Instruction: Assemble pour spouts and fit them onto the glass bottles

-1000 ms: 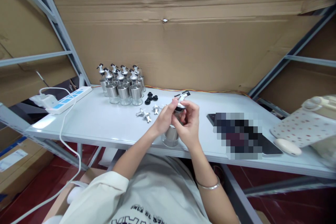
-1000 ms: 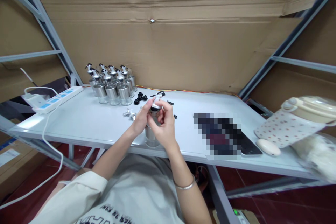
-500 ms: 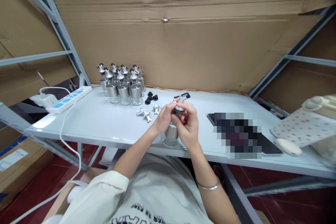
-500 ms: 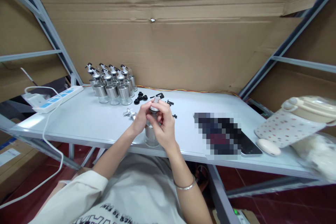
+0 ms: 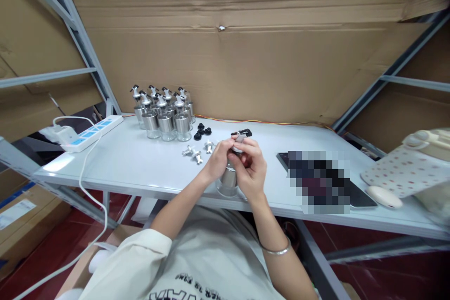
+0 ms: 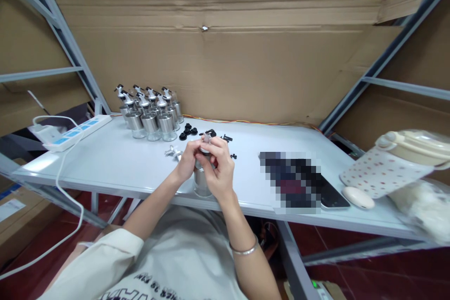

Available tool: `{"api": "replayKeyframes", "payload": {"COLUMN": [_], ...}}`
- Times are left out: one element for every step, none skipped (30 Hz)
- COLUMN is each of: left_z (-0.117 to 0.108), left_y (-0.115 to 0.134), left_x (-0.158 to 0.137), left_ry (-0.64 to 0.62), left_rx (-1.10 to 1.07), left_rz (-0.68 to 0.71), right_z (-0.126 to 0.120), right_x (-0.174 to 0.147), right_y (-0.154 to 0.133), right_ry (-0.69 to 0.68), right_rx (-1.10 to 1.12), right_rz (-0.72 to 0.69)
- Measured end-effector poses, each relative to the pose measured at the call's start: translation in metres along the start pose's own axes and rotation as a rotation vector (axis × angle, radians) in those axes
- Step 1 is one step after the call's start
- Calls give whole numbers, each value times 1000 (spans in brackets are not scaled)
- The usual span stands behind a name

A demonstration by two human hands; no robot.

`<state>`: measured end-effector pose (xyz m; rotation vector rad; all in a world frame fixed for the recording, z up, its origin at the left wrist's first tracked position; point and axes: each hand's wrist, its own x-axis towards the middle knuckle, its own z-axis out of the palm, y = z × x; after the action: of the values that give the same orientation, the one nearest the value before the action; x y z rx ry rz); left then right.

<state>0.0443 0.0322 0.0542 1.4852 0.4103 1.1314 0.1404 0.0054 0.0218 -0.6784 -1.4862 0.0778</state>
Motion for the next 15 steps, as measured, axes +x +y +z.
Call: {"api": "replayKeyframes", "payload": {"left_z": [0,0,0,-1,-1,-1,-1,-1,-1,0,0,1,2,2,2], "left_y": [0,0,0,0,-1,-1,-2,-2,-2,-1,0,1,2,4,6], "left_x": [0,0,0,0,0,0,-1,-1,-1,-1,-2,-3,-4,-6,-8], "left_ry": [-2,-6,-4,4,24,50,76,94,102,100,92,80,66,57,55], "left_rx": [7,11,15,22,33,44,57,68,75,80,86,88,85,81,76], "left_rz": [1,2,1,0,0,1,4,8,10,9,8,9,12,15,22], "right_z": [1,1,2,2,3,3,3,3,3,3,3,3,2,2,1], "right_x": [0,0,0,0,1,1,2,3,3,2,1,0,-3,-5,-9], "right_y": [0,0,0,0,0,-1,-1,-1,-1,-1,-1,-1,-1,-1,-1], "right_ry": [6,10,14,16,19,22,24,25,28,28,24,11,-7,-24,-39], "right_rx": [-2,-6,-13,-24,-35,-45,-52,-57,-60,-62,-60,-55,-44,-26,3], "right_rz": [-1,-1,0,2,1,-3,-13,-25,-38,-47,-48,-42,-33,-19,2]}}
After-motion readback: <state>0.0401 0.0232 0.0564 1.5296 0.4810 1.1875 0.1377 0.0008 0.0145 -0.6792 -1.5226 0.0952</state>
